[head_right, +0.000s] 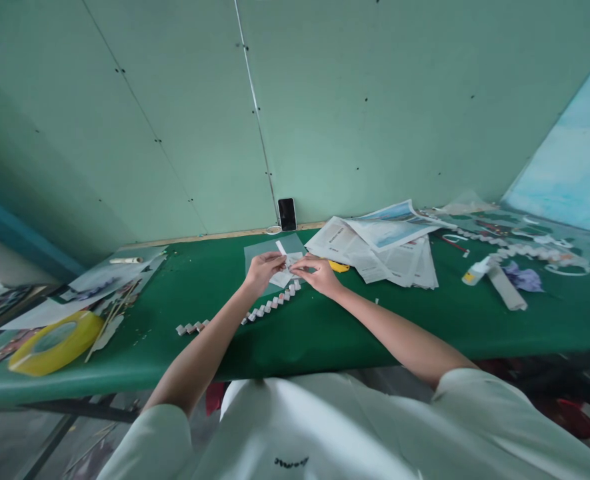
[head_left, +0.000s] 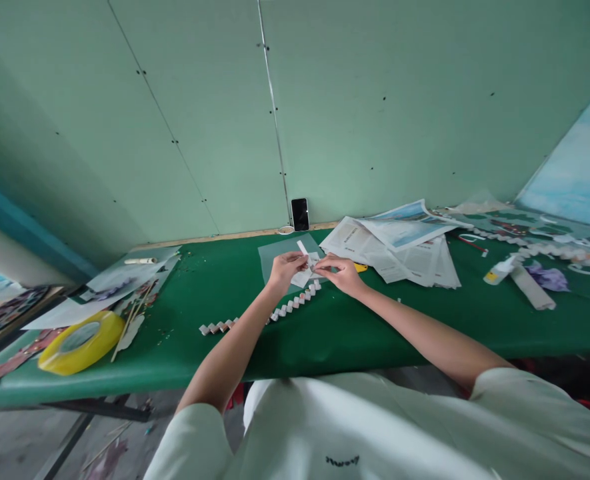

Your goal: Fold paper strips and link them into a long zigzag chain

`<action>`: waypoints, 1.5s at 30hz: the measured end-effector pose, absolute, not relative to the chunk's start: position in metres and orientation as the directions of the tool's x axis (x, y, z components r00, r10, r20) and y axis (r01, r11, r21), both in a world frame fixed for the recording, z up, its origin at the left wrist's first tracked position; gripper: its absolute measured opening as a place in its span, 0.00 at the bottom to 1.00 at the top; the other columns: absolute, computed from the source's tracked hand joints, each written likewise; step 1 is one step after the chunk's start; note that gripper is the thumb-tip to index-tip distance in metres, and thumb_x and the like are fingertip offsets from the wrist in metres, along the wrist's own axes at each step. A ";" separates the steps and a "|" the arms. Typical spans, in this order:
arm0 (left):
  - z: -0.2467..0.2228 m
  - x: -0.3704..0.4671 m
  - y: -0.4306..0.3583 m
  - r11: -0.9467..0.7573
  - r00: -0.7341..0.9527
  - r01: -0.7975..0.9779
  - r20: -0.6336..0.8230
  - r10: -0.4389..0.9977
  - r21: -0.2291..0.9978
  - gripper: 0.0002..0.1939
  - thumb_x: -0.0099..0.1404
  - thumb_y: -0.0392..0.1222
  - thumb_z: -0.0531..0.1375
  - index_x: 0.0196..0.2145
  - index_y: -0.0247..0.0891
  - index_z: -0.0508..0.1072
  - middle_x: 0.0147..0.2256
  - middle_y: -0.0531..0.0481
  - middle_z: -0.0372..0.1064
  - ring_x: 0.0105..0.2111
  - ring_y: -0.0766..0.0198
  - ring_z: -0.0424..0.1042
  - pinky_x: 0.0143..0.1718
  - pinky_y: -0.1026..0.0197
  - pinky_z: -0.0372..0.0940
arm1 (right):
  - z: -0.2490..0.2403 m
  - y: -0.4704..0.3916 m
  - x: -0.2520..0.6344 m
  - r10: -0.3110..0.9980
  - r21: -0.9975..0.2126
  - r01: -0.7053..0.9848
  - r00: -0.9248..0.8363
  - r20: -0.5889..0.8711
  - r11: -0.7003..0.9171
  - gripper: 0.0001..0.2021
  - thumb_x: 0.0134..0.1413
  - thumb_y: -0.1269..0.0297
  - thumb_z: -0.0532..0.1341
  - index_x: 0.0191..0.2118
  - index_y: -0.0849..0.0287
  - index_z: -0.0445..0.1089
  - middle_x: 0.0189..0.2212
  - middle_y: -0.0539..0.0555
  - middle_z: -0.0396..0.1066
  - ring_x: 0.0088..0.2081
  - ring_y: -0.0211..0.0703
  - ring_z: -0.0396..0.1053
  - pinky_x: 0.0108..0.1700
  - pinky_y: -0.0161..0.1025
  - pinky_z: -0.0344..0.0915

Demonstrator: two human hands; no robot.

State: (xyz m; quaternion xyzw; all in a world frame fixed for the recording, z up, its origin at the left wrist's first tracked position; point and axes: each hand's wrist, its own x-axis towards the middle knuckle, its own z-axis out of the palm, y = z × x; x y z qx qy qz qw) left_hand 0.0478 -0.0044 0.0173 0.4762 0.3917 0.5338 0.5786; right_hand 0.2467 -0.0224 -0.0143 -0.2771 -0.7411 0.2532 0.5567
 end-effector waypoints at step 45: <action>0.011 0.056 -0.010 -0.267 0.087 -0.007 0.267 0.960 0.964 0.22 0.53 0.53 0.77 0.36 0.34 0.81 0.31 0.43 0.79 0.29 0.60 0.76 0.33 0.59 0.69 | -0.017 -0.018 0.243 0.897 -0.913 0.048 -0.213 0.387 0.406 0.21 0.53 0.42 0.71 0.35 0.58 0.80 0.27 0.55 0.78 0.29 0.46 0.73 0.32 0.40 0.68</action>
